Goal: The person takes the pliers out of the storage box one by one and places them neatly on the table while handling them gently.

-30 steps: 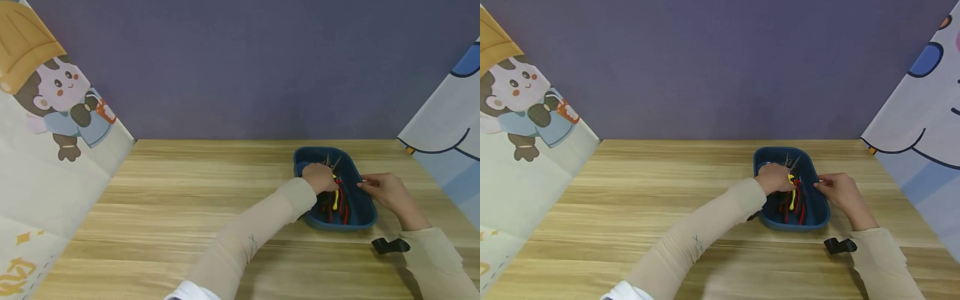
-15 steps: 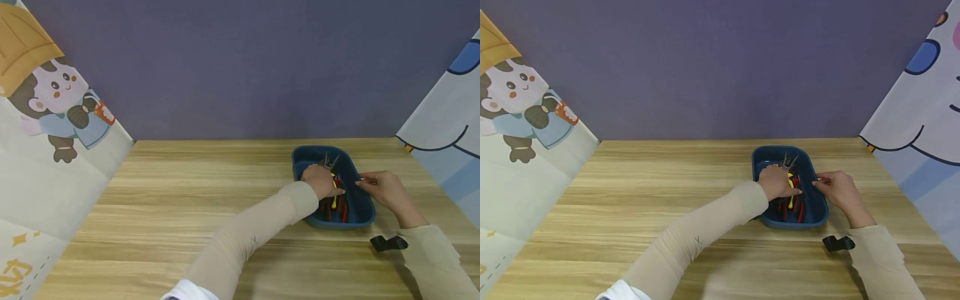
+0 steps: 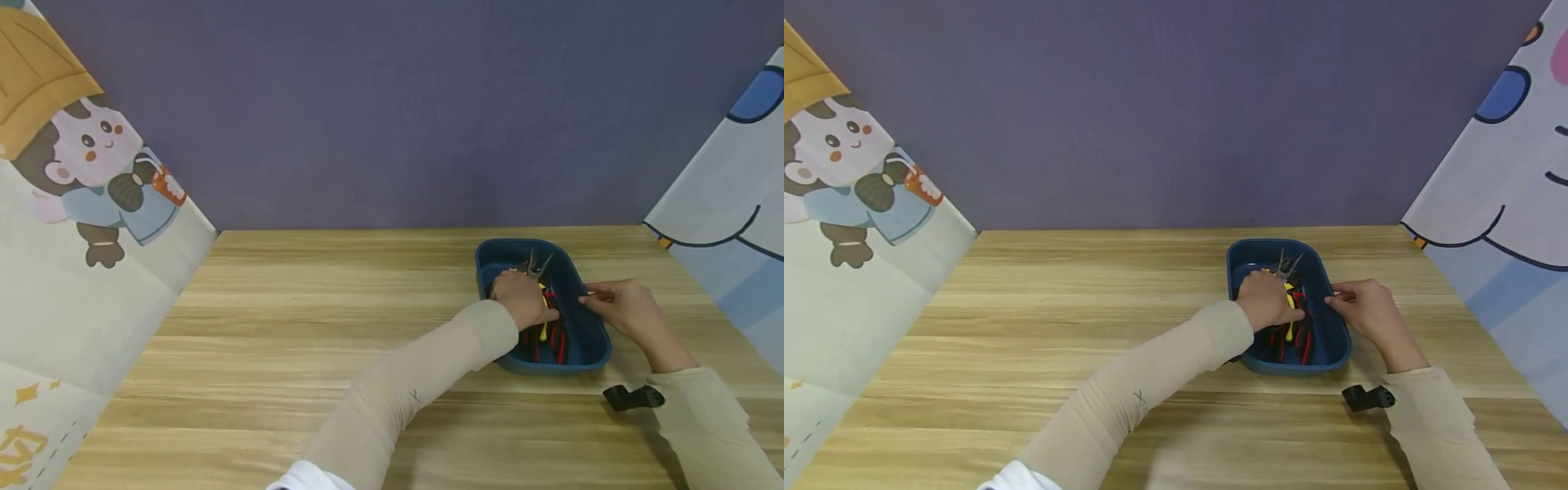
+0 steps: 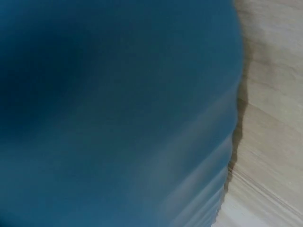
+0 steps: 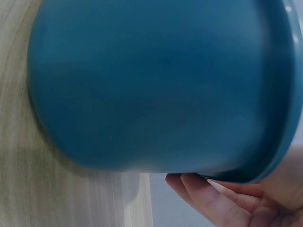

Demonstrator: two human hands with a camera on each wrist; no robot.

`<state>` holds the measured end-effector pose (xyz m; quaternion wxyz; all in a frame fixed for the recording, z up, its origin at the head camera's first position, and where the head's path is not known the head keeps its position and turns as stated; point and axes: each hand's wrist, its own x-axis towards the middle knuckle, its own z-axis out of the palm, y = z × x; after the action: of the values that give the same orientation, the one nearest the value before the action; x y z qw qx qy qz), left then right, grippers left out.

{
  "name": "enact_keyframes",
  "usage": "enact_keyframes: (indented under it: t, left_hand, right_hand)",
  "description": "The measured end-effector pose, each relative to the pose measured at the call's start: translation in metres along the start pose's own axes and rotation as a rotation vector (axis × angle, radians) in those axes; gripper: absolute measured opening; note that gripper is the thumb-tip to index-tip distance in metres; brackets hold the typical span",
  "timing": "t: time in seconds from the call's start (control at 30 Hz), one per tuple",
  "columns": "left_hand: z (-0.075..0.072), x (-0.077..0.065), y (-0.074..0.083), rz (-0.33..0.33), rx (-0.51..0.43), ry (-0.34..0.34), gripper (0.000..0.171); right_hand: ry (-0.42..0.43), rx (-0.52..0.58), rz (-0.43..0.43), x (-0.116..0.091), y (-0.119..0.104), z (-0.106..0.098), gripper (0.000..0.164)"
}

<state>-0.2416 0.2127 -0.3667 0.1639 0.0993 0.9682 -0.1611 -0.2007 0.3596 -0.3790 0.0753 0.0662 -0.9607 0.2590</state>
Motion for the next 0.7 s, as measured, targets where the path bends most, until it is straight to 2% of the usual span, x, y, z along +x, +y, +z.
enact_keyframes:
  t: [0.27, 0.47, 0.6, 0.7]
  left_hand:
    - [-0.003, 0.000, -0.004, -0.003, -0.072, -0.008, 0.077]
    - [-0.004, -0.001, -0.008, 0.029, -0.133, 0.015, 0.066]
    - [-0.007, -0.002, -0.011, 0.049, -0.163, 0.006, 0.057]
    - [-0.010, -0.004, -0.014, 0.061, -0.184, 0.005, 0.057]
  right_hand:
    - [-0.057, -0.003, 0.024, 0.001, -0.004, -0.002, 0.039]
    - [-0.062, 0.006, 0.027, 0.000, -0.006, -0.004, 0.039]
    - [-0.066, 0.006, 0.036, 0.000, -0.005, -0.004, 0.040]
    - [-0.071, 0.002, 0.045, 0.000, -0.005, -0.004, 0.041]
